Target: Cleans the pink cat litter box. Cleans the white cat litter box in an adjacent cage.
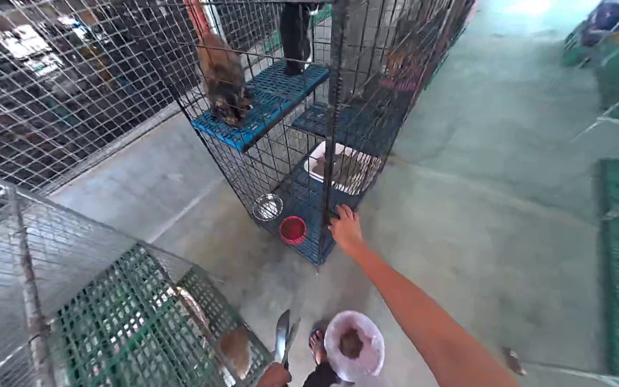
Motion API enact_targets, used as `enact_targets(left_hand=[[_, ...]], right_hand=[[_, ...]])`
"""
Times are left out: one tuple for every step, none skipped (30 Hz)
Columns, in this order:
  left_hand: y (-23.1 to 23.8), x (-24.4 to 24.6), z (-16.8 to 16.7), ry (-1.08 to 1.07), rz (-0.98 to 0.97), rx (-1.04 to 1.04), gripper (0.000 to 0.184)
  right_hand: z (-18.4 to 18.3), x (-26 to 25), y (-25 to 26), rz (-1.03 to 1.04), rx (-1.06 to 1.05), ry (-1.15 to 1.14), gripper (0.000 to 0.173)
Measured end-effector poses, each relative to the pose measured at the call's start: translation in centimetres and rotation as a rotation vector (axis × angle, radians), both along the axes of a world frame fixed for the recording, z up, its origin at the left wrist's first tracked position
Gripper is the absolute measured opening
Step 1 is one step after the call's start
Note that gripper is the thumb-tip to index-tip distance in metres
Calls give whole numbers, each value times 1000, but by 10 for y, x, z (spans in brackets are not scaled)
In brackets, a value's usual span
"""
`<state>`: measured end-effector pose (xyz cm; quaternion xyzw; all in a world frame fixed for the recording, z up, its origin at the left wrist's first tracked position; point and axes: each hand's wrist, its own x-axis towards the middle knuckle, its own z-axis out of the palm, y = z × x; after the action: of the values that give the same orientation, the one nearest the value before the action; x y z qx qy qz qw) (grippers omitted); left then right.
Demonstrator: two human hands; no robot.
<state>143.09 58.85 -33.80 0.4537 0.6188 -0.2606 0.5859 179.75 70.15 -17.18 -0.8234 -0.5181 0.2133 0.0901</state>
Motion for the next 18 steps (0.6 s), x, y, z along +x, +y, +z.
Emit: enact_targets(left_hand=[[9,4,-3,-8,-2,-21,29],[18,8,-3,-16,5,-31,28],[28,14,0,-18,16,-31,27],[38,19,1,-14,14,-20,25],[48,25,1,-11,-1,-15,24],[55,29,-2,-10,-1,-18,23],[60,33,-8,-16,-7,-32,25],[63,35,-11,-21,-12,-41,25],[68,38,-13,-23,-30,-39,24],[72,40,-13,-25,-42,-43,23],[75,41,-12,-25,-54,-52,23],[78,43,-12,-27,-67,-62,21],[80,44,-12,-28,-65,-74,20],[82,42,-13,-29,-59,-83,18],[86,39,-15,-29,-45,-85,15],[88,36,-18,-30,-21,-86,13],[89,33,-21,-31,7,-88,12],[88,31,-23,-31,36,-90,11]], right_hand=[[-1,2,-3,-28,54,31,32],[-2,1,-8,-75,154,84,30],[0,0,-12,-132,294,154,28],[4,-2,-15,-195,443,235,26],[10,-4,-18,-247,548,309,26],[15,-6,-22,-286,584,378,28],[18,-6,-26,-317,538,438,31],[16,-4,-28,-337,457,489,34],[10,0,-28,-339,398,518,35],[4,5,-28,-326,366,537,35],[-2,11,-30,-313,350,565,36],[-5,16,-33,-298,330,590,36],[-5,20,-37,-278,312,600,37],[-6,22,-43,-274,307,601,37],[-8,26,-51,-304,318,598,36],[-9,33,-63,-365,346,598,35],[-13,43,-81,-438,399,587,34],[-18,56,-105,-512,467,561,32]])
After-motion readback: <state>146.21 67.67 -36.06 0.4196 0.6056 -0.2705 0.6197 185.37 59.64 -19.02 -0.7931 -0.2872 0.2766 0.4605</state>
